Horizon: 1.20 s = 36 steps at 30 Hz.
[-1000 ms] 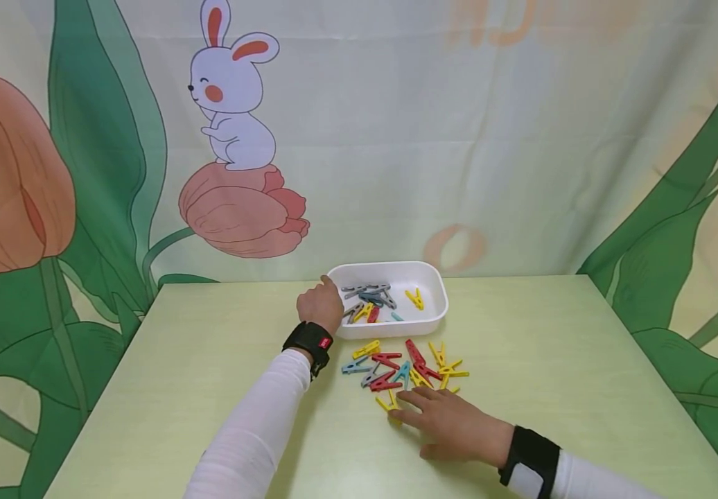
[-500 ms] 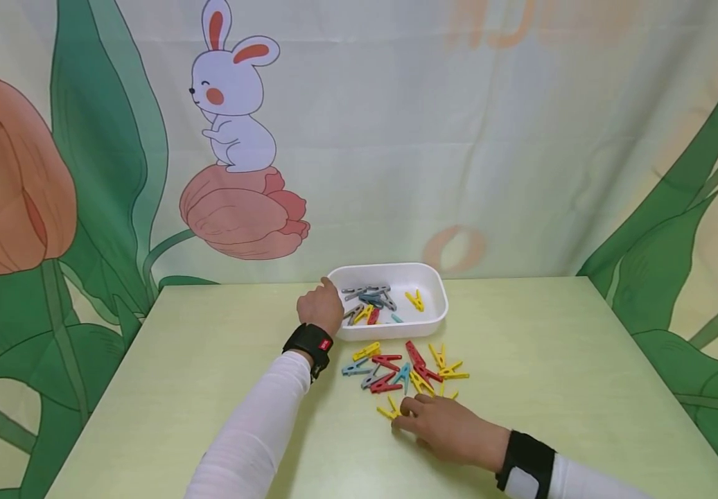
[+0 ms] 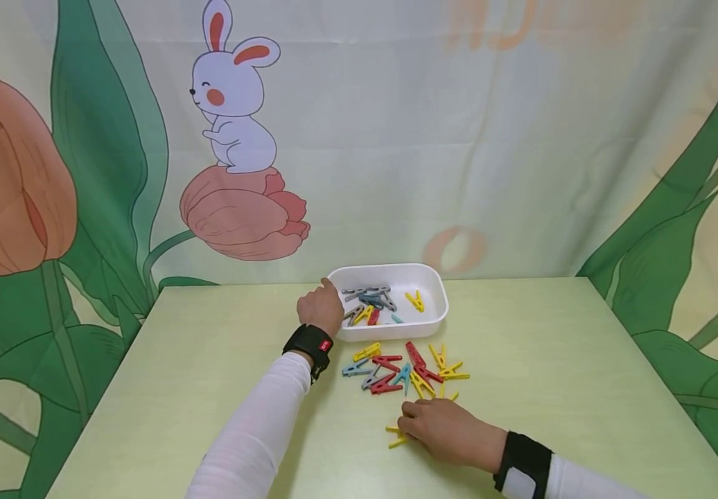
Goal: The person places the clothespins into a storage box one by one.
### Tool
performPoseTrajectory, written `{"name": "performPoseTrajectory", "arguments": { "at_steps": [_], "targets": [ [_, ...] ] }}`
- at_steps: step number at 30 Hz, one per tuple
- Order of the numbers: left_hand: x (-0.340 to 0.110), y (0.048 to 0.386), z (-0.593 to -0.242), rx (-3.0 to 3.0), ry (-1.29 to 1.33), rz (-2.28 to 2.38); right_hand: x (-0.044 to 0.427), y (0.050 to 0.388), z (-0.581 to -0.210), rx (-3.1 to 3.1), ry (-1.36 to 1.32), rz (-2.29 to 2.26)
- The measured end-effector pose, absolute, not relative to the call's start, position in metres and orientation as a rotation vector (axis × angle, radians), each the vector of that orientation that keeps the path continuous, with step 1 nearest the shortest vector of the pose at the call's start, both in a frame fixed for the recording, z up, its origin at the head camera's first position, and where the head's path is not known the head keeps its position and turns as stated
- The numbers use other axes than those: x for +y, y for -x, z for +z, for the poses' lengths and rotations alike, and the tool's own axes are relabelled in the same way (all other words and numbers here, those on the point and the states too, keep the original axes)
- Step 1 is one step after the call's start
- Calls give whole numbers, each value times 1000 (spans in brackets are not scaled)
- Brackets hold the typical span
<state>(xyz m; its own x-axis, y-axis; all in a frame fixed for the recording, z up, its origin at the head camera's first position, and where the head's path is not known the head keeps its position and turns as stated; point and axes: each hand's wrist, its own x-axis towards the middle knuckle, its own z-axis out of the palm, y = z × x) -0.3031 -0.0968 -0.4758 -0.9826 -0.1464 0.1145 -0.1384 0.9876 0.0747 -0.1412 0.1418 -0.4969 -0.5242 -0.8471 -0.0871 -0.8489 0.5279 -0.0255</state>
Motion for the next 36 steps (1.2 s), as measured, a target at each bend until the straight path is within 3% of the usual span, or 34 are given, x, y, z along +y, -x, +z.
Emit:
{"name": "performPoseTrajectory", "arguments": {
  "at_steps": [19,36],
  "targets": [
    [-98,303,-480,-3013,-221,-103,140,145,-471,2687,1334,-152],
    [-97,303,-476,-3011,-223,-118,150,165,-419,2911,1318,-176]
  ]
}}
